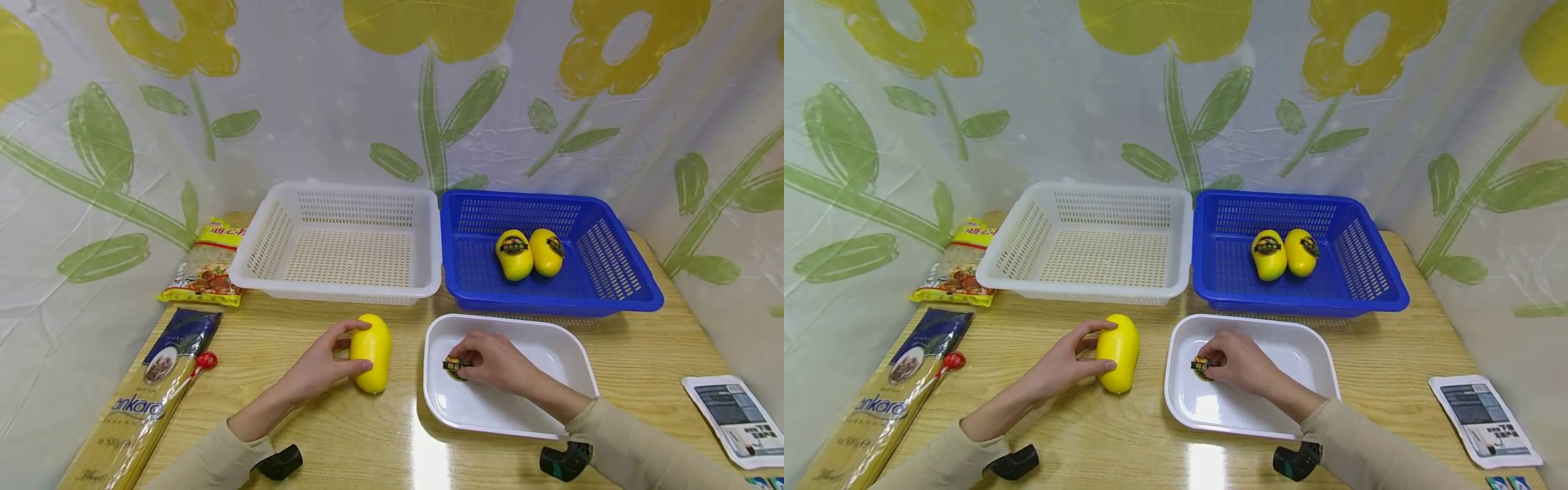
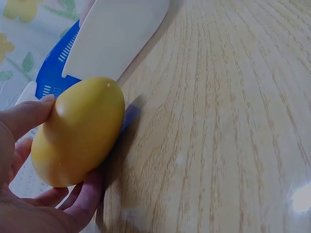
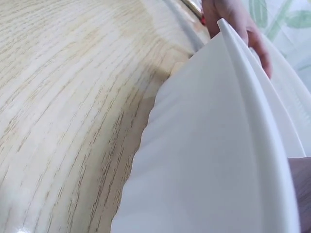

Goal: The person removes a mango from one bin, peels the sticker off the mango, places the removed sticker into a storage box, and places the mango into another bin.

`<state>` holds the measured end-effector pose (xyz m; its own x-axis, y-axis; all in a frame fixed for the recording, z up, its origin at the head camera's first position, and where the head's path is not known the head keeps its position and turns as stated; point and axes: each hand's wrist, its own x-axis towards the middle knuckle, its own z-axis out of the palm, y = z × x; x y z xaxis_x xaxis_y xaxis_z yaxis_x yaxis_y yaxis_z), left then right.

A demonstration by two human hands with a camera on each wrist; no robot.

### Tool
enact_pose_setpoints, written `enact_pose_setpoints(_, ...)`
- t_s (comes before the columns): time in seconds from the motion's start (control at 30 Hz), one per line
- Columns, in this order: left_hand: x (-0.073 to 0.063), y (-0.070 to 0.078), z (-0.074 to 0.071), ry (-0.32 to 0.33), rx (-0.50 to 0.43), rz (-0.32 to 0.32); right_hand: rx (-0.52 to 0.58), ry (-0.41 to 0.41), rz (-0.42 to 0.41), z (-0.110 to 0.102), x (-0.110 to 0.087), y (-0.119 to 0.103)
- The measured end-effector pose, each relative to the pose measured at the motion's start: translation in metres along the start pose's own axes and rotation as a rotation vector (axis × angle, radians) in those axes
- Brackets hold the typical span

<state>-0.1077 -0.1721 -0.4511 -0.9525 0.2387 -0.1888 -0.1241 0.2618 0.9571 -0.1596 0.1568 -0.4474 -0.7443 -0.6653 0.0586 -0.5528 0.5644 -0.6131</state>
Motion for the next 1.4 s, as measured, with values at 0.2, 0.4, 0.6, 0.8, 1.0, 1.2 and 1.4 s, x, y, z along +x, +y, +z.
enact_pose_setpoints(0.2, 0.0, 0.001, 0.001, 0.014, -0.004, 0.001, -0.013, -0.019, -0.026, -0.001, 0.0, 0.0)
enact_pose_setpoints(0.4, -0.001, 0.001, 0.002, 0.025, 0.007, 0.004, -0.009, -0.032, -0.025, -0.001, 0.0, -0.001)
enact_pose_setpoints(0.6, -0.001, 0.001, 0.003, 0.034, 0.013, 0.025, 0.058, -0.1, -0.013, -0.021, 0.006, -0.011)
enact_pose_setpoints(0.8, -0.003, -0.001, 0.002, 0.025, 0.0, 0.084, 0.086, -0.096, -0.081, -0.057, 0.017, -0.042)
enact_pose_setpoints(1.0, -0.005, 0.003, -0.004, 0.052, 0.074, 0.148, 0.082, -0.065, -0.114, -0.072, 0.032, -0.068)
enact_pose_setpoints(1.2, -0.01, 0.026, -0.035, 0.125, 0.283, 0.312, 0.133, -0.063, -0.112, -0.059, 0.044, -0.077)
enact_pose_setpoints(1.4, -0.018, 0.054, -0.096, 0.302, 0.469, 0.499, 0.196, -0.089, -0.095, -0.041, 0.054, -0.08)
